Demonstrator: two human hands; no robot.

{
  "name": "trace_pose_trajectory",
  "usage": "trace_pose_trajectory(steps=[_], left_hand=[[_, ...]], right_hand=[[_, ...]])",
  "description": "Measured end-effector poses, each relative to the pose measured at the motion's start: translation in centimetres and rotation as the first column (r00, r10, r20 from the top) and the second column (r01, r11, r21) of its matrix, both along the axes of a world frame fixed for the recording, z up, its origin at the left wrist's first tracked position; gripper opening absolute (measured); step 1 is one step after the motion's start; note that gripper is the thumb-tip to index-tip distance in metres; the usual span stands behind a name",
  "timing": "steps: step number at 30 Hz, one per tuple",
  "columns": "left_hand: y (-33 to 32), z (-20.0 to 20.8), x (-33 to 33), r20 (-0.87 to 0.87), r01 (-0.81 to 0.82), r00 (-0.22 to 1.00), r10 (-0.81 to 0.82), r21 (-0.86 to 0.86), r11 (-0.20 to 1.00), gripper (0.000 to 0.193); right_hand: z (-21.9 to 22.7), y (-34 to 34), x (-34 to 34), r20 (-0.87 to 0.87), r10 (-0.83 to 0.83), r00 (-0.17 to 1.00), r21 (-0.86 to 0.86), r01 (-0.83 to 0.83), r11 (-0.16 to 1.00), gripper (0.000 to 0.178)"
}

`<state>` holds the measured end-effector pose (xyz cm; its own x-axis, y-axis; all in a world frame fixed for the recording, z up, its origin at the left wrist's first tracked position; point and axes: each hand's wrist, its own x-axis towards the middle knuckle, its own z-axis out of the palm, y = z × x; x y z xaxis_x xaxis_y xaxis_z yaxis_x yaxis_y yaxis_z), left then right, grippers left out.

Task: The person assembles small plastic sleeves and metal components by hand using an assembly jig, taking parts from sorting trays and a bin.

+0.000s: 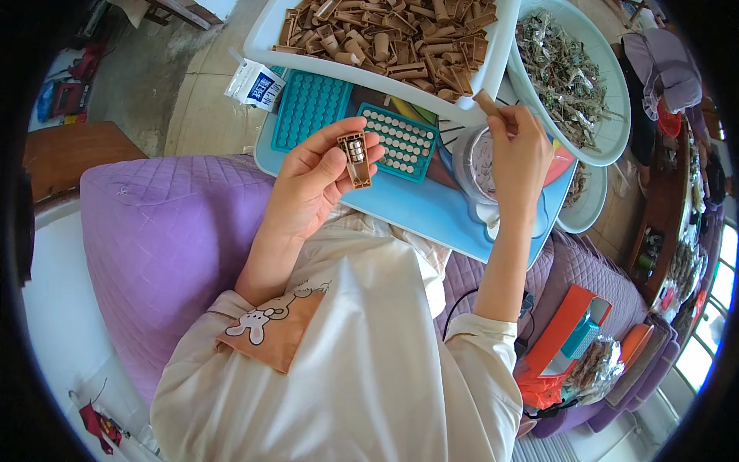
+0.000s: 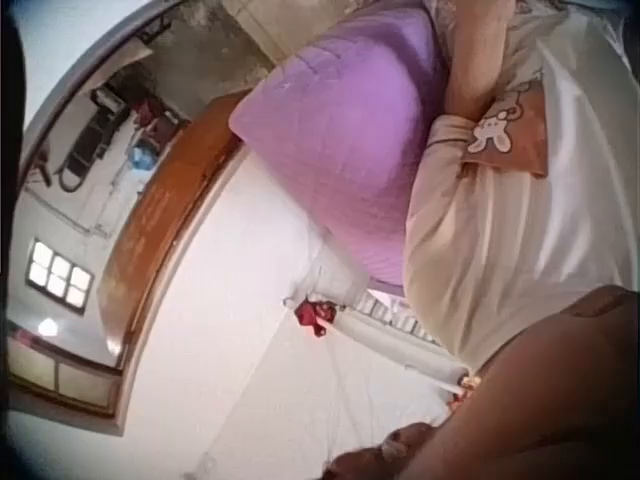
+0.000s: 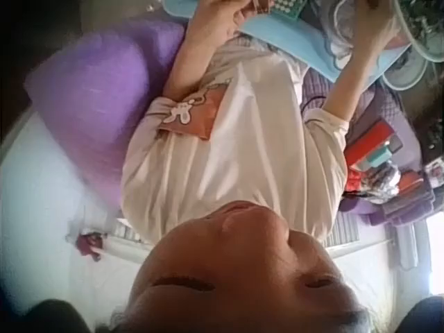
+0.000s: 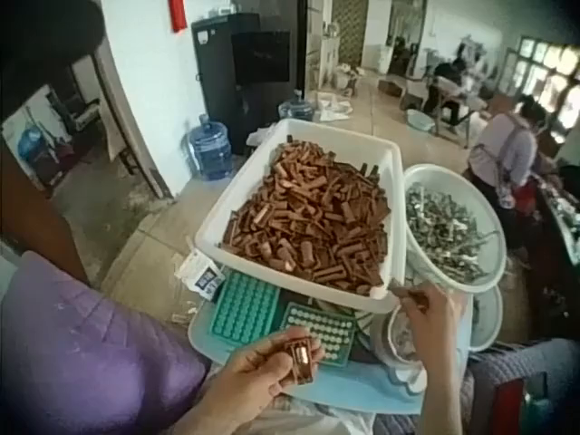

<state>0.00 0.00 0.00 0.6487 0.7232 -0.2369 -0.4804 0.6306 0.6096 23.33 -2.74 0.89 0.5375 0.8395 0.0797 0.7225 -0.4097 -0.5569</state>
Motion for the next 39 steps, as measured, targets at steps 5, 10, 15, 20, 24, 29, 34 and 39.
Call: trace_pose_trajectory(steps=[5,10,15,20,24,29,34,39], left_hand=[[-0.8,0.5,0.0,0.013,-0.121,0.992,0.122,0.264,0.957,0.042],[-2.1,0.8,0.5,0.04,-0.163,0.986,0.16,0.406,0.899,0.037],[-2.7,1.1,1.1,0.093,-0.2,0.98,0.178,0.455,0.868,0.034],[-3.1,1.2,1.4,0.011,-0.163,0.983,0.184,0.52,0.838,0.032],[-3.3,1.8,1.5,-0.084,-0.093,0.984,0.156,0.501,0.86,0.035],[-3.5,1.6,1.9,-0.03,-0.112,0.989,0.145,0.488,0.866,0.031],[-3.5,1.3,2.0,-0.031,-0.108,0.99,0.137,0.457,0.883,0.031],[-3.8,1.7,2.1,-0.055,-0.06,0.994,0.096,0.457,0.887,0.032]], right_hand=[[1.4,-2.5,-4.1,-0.303,-0.044,0.952,0.264,0.128,0.956,0.02],[1.1,-5.6,-10.6,-0.38,0.237,0.894,0.467,-0.035,0.884,0.025],[0.3,-5.8,-11.9,-0.365,0.311,0.878,0.614,-0.024,0.789,0.025],[0.1,-6.2,-11.9,-0.377,0.281,0.883,0.592,-0.004,0.806,0.027],[-0.1,-6.6,-11.7,-0.371,0.257,0.892,0.581,0.007,0.814,0.027],[-0.1,-7.2,-11.8,-0.459,0.237,0.856,0.582,0.089,0.808,0.028],[0.3,-7.4,-11.5,-0.425,0.219,0.878,0.603,0.095,0.792,0.026],[0.5,-7.4,-11.5,-0.39,0.201,0.899,0.563,0.06,0.824,0.026]])
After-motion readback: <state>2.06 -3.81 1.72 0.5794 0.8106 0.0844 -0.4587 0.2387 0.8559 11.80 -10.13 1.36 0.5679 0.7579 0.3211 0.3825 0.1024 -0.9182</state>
